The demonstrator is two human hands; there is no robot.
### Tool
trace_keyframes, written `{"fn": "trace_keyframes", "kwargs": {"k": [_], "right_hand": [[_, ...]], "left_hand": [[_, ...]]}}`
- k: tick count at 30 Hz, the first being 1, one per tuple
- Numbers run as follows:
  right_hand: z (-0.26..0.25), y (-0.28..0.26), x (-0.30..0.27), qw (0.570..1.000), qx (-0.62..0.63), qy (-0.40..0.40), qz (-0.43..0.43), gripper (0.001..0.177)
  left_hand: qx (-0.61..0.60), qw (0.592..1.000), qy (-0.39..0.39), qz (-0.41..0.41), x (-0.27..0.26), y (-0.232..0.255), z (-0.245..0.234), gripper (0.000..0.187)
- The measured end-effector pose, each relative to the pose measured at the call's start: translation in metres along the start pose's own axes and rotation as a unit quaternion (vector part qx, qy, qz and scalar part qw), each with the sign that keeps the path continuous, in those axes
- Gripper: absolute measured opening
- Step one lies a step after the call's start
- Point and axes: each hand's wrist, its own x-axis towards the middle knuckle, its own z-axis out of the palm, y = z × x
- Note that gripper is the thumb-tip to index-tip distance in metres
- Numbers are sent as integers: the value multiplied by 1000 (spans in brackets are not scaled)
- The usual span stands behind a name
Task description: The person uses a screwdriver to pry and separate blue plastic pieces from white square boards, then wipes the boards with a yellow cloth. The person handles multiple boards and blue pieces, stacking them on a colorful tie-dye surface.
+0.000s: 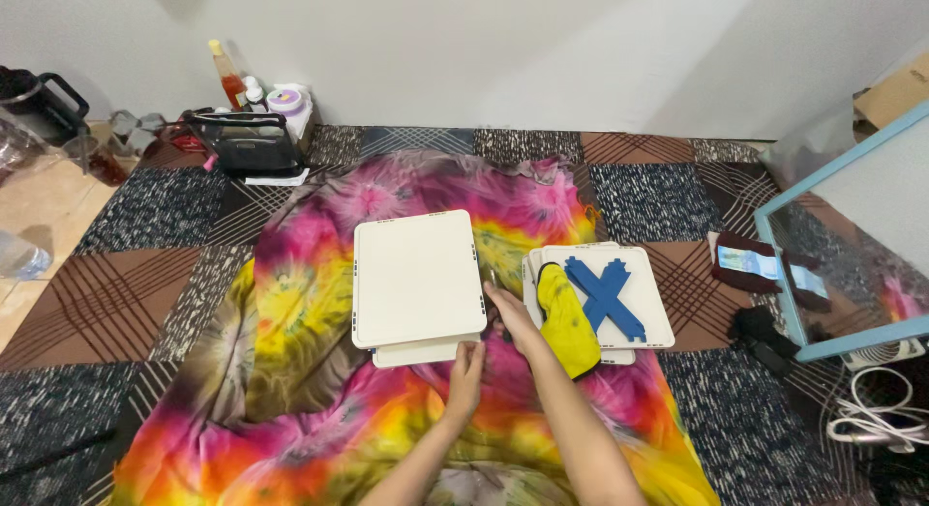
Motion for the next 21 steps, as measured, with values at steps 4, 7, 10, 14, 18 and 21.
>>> {"fn": "trace_keyframes", "kwargs": {"k": [4, 7, 10, 14, 18, 21], "right_hand": [[13, -25, -7, 996, -76, -31, -38, 55], [14, -43, -12, 995, -71, -67, 16, 48], [17, -49, -16, 995, -44, -84, 36, 44], [27, -48, -22, 996, 26, -74, 50, 39], [47, -55, -28, 982, 132, -103, 85, 29], [65, -69, -41, 978, 140, -127, 87, 31]], "left_hand": [[-336, 930, 28, -146, 44, -2, 24, 79], [-324, 924, 68, -193, 52, -9, 29, 88], [-227, 968, 65, -81, 64, -24, 24, 76], [100, 963, 172, 182, 80, -50, 7, 58], [-277, 958, 35, 59, 89, -55, -17, 60], [-363, 930, 46, 43, 93, -41, -35, 58]]}}
